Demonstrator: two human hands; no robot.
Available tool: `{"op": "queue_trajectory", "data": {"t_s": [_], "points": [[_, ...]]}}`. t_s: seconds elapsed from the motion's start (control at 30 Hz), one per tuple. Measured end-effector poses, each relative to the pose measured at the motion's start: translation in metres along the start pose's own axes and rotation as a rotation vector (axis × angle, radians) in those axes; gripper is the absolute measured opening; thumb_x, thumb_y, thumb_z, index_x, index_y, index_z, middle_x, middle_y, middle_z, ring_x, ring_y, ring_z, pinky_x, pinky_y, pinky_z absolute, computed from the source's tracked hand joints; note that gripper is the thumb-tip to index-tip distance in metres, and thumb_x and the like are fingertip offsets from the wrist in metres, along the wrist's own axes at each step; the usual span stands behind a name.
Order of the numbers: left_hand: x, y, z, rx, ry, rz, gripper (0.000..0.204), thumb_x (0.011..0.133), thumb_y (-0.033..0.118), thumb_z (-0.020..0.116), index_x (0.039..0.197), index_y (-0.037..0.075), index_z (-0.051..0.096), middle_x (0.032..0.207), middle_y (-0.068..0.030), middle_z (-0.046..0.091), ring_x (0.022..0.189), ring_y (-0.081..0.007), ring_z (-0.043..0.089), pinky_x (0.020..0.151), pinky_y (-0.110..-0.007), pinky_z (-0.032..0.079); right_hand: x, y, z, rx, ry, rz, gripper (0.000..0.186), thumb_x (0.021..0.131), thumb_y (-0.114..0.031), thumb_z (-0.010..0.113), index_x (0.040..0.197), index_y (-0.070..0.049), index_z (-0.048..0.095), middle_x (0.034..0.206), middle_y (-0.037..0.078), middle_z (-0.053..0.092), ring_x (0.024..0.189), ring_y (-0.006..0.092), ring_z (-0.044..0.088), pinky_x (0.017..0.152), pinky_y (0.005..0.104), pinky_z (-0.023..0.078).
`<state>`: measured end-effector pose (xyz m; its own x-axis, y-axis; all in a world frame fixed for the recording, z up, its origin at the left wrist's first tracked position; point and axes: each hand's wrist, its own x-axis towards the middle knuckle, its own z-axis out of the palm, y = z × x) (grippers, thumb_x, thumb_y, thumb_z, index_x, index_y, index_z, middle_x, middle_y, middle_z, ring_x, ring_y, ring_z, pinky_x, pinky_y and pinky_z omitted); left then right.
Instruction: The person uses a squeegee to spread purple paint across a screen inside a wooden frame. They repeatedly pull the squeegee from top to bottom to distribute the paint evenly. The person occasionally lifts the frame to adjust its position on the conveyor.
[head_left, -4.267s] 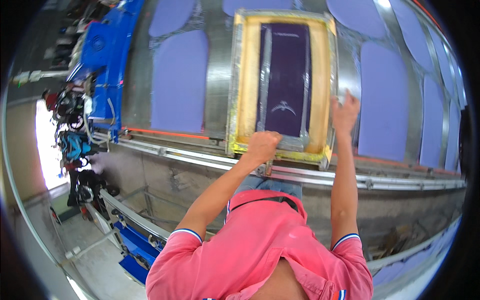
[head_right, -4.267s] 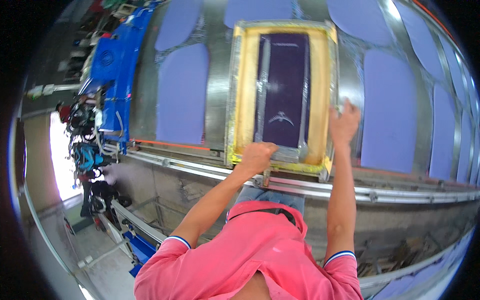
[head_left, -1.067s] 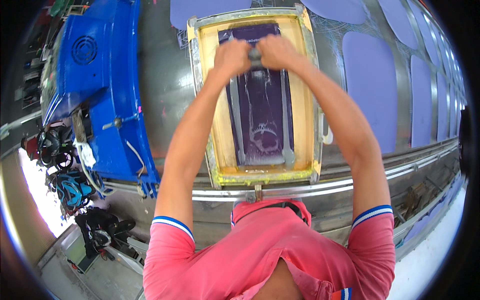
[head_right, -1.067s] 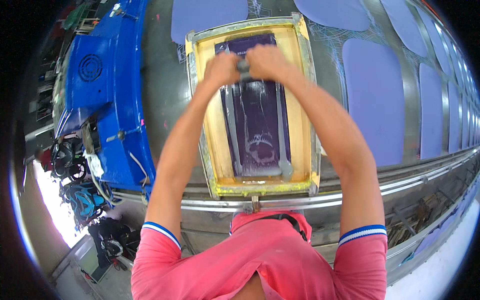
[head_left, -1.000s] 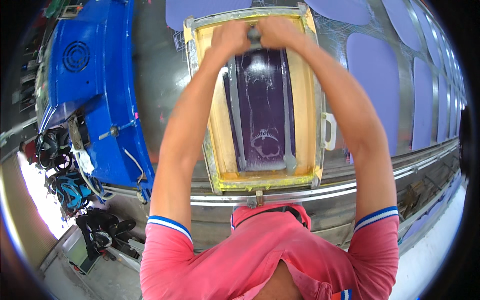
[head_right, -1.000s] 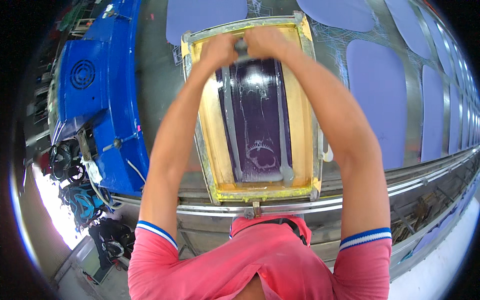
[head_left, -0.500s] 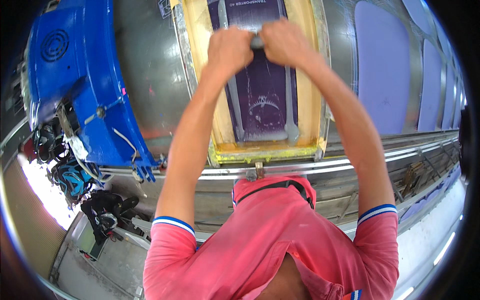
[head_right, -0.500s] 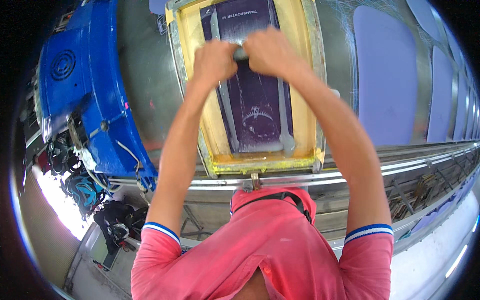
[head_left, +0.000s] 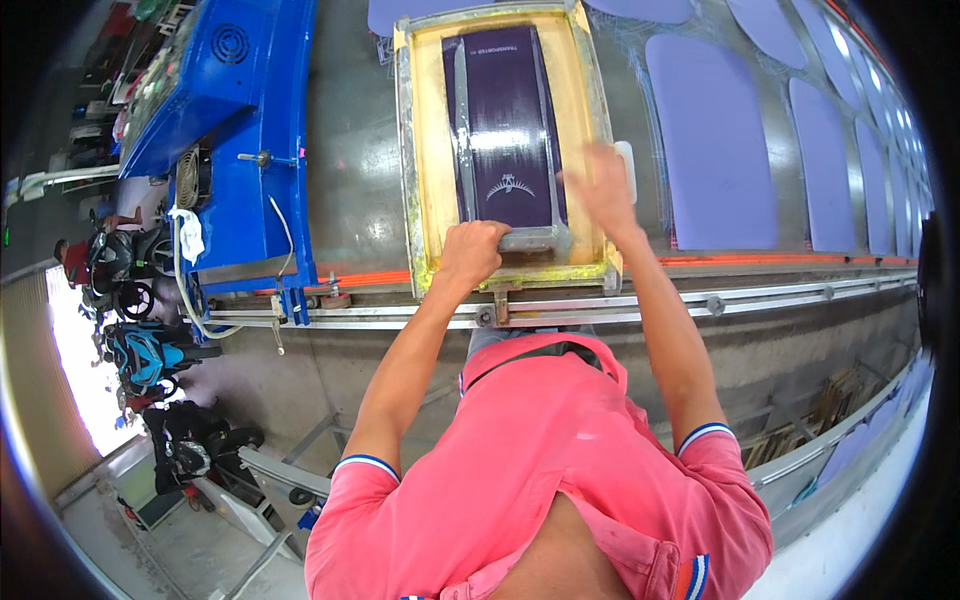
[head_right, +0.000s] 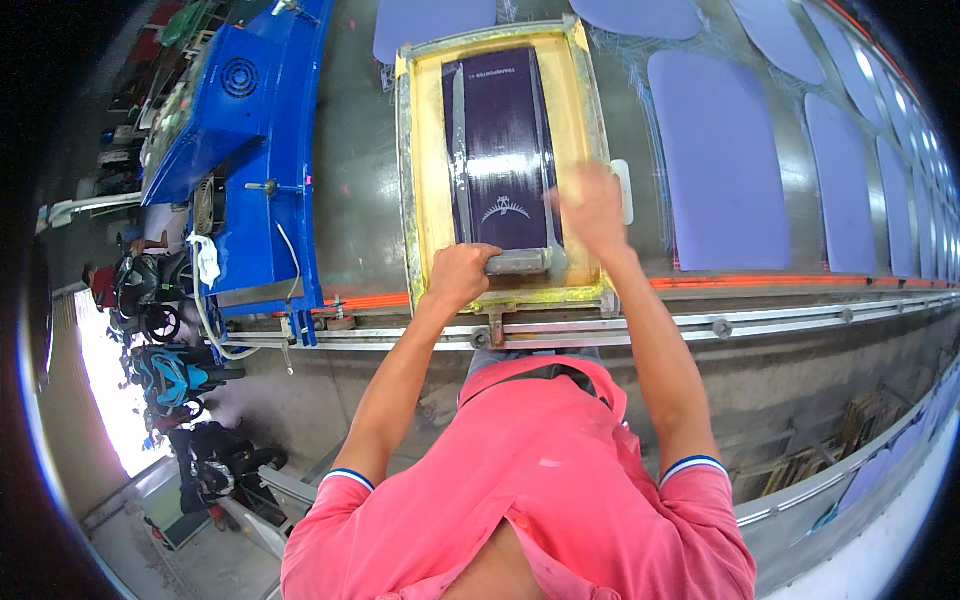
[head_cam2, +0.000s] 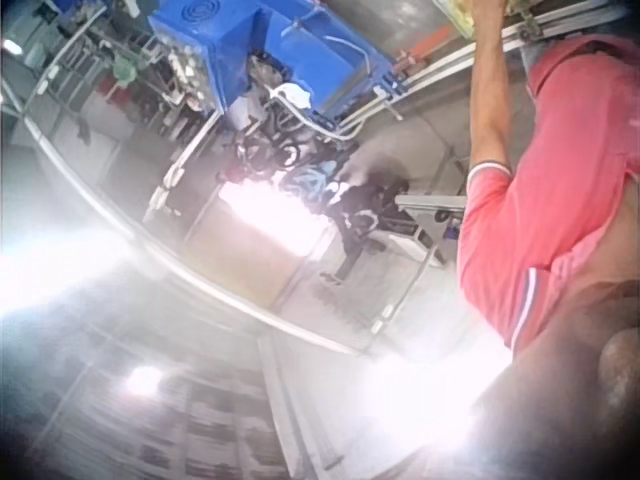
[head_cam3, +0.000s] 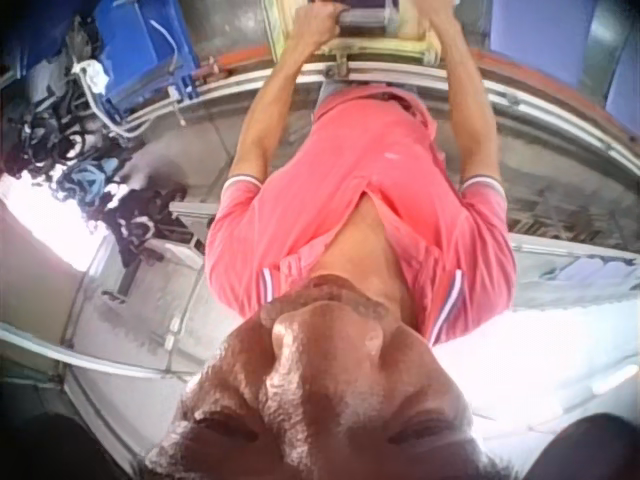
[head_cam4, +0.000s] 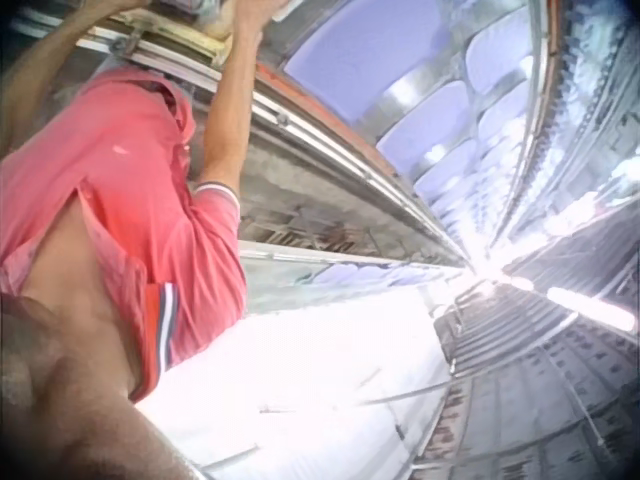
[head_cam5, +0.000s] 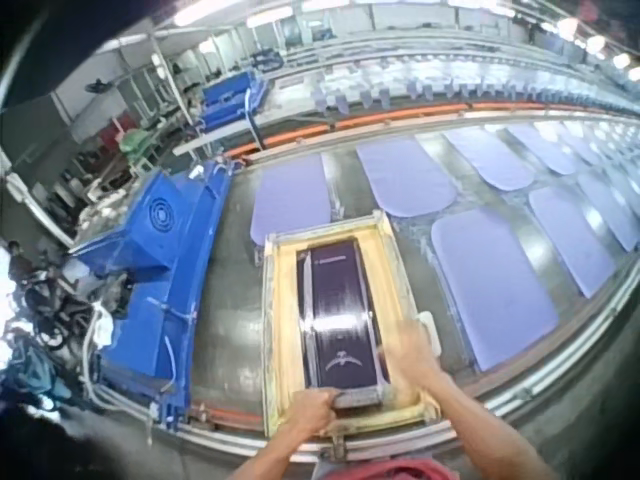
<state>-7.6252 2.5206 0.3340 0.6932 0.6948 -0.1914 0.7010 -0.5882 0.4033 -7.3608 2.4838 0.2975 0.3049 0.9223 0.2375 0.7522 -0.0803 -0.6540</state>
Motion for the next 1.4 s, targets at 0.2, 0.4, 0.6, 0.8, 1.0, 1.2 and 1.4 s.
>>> {"op": "queue_trajectory", "data": {"t_s": [0.2,0.4,0.6,0.8,1.0,1.2,1.4], "points": [[-0.035,0.012,0.021,-0.025,0.021,0.031,0.037,0.071,0.0,0.062,0.104,0.011,0.075,0.099,-0.0136,0.074,0.09,-0.0329,0.071,0.075,-0.044,0.056,0.025,0.072,-0.013,0.458,0.011,0.766,0.032,0.093,-0.02,0.065,0.118,0.0,0.064,0.069,0.004,0.057,0.06,0.0148,0.056,0.053,0.0317,0.045],[-0.062,0.01,0.035,-0.12,0.218,0.112,0.043,0.068,-0.005,0.061,0.109,0.006,0.072,0.11,-0.0117,0.073,0.1,-0.0301,0.07,0.083,-0.04,0.056,0.043,0.063,-0.021,0.382,0.06,0.824,0.031,0.086,-0.017,0.064,0.113,-0.004,0.07,0.074,0.006,0.064,0.058,0.0138,0.054,0.054,0.033,0.042],[0.028,-0.021,0.014,-0.066,0.347,0.151,0.043,0.068,-0.005,0.06,0.109,0.004,0.07,0.113,-0.013,0.072,0.103,-0.0291,0.069,0.088,-0.041,0.054,0.047,0.038,-0.034,0.561,0.045,0.867,0.025,0.087,-0.012,0.064,0.109,-0.001,0.065,0.063,0.001,0.054,0.048,0.0096,0.046,0.043,0.0292,0.033],[0.215,-0.085,-0.023,-0.006,0.491,0.198,0.044,0.07,-0.004,0.061,0.109,0.012,0.073,0.11,-0.0114,0.073,0.101,-0.0317,0.069,0.083,-0.044,0.056,0.05,0.023,-0.044,0.606,0.012,0.93,0.024,0.091,-0.012,0.063,0.113,-0.001,0.062,0.063,0.0,0.052,0.048,0.0084,0.046,0.041,0.0266,0.033],[0.361,-0.114,-0.117,0.188,0.235,0.132,0.029,0.076,0.009,0.059,0.098,0.014,0.077,0.093,-0.0165,0.073,0.088,-0.0367,0.07,0.081,-0.049,0.055,0.048,0.017,-0.049,0.642,0.004,1.016,0.024,0.091,-0.011,0.063,0.114,-0.001,0.061,0.067,0.001,0.055,0.05,0.0076,0.048,0.041,0.0244,0.033],[0.364,-0.111,-0.105,0.091,0.293,0.016,0.029,0.076,0.008,0.058,0.098,0.014,0.076,0.093,-0.0175,0.072,0.09,-0.0379,0.069,0.081,-0.051,0.055,0.046,0.014,-0.05,0.539,0.075,1.02,0.023,0.089,-0.012,0.064,0.108,0.001,0.064,0.074,0.002,0.058,0.057,0.0089,0.052,0.042,0.0254,0.035],[0.192,-0.082,-0.01,-0.094,0.506,0.131,0.043,0.075,-0.003,0.054,0.112,0.009,0.071,0.117,-0.0145,0.071,0.106,-0.034,0.068,0.09,-0.045,0.054,0.059,0.021,-0.059,0.558,-0.083,1.025,0.024,0.083,-0.017,0.071,0.101,0.0,0.068,0.08,0.004,0.06,0.065,0.014,0.055,0.05,0.0301,0.04]]}}
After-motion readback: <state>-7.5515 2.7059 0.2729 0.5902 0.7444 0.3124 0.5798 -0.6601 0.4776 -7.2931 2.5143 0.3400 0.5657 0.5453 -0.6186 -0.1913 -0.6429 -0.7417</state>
